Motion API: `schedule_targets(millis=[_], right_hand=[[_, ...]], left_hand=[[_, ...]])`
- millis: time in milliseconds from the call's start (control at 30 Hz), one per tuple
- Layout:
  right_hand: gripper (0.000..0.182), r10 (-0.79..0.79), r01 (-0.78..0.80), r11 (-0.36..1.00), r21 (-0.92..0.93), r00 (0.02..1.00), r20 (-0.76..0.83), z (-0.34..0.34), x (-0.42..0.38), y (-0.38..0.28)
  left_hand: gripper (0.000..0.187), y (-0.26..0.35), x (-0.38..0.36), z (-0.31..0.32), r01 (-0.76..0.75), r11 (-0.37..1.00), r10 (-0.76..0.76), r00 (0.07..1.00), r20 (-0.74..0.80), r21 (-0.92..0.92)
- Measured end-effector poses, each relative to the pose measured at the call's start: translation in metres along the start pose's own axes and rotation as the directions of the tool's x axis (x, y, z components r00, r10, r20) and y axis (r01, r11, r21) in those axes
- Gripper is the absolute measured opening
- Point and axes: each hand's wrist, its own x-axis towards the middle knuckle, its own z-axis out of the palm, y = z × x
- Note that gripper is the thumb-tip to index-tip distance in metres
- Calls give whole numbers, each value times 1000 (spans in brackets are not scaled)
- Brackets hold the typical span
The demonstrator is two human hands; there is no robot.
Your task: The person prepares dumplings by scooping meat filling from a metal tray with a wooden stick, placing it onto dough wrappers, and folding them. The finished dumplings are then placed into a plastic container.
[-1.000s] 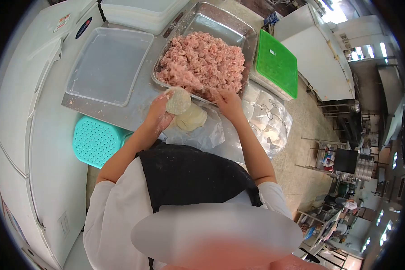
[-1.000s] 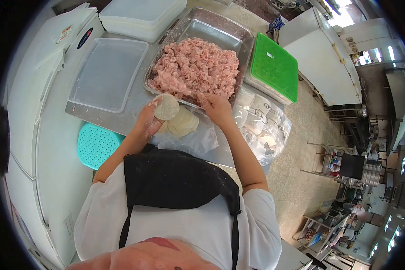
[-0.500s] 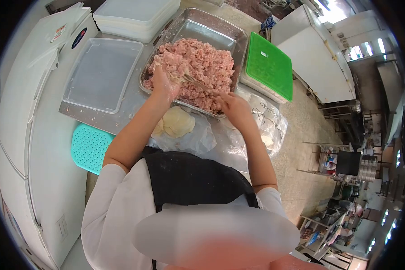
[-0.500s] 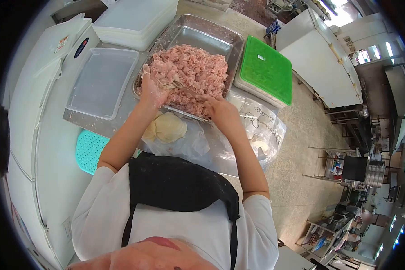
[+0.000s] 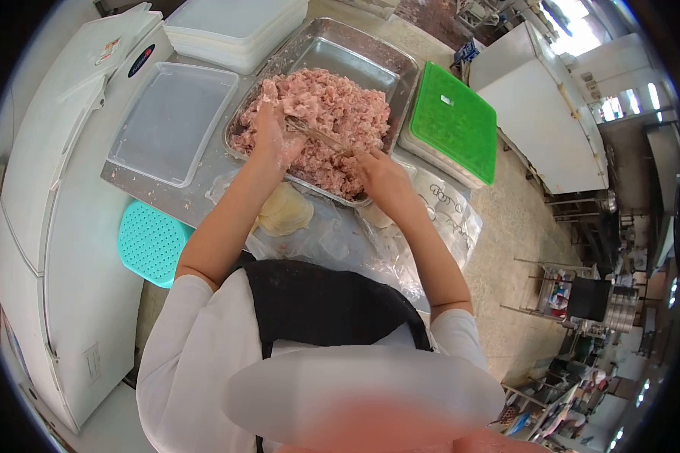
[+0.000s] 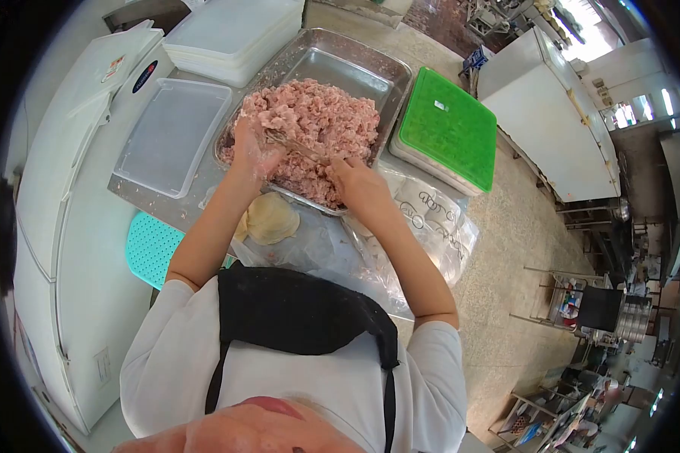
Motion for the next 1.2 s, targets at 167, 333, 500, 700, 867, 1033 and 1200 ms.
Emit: schedule_targets(millis=[167, 333, 500, 700, 867, 1033, 1200], right_hand=[[27, -21, 104, 860, 500, 985, -168, -8, 5, 40], [26, 240, -415, 574, 706, 909, 340, -24, 7, 34], [27, 19, -67, 797, 600, 996, 85, -12, 7, 27], [25, 33, -52, 951, 306, 997, 67, -21, 12, 30], [25, -18, 44, 989, 142, 984, -178, -4, 14, 8], [27, 175, -163, 979, -122, 981, 90, 22, 17, 53], [28, 181, -192, 963, 189, 981, 75, -24, 6, 49]], left_hand=[[48, 26, -13, 16, 24, 998, -33, 987, 156, 64], [70, 51, -23, 33, -657, -61, 182, 733, 655, 752], [67, 65, -24, 36, -451, -77, -36, 892, 450, 889], [45, 49, 7, -13, -509, -10, 40, 860, 509, 861], [43, 43, 28, -26, -368, 81, -13, 929, 370, 926], [52, 40, 6, -17, -444, -199, 246, 840, 484, 873], [54, 64, -22, 14, -571, -155, 64, 808, 585, 806]])
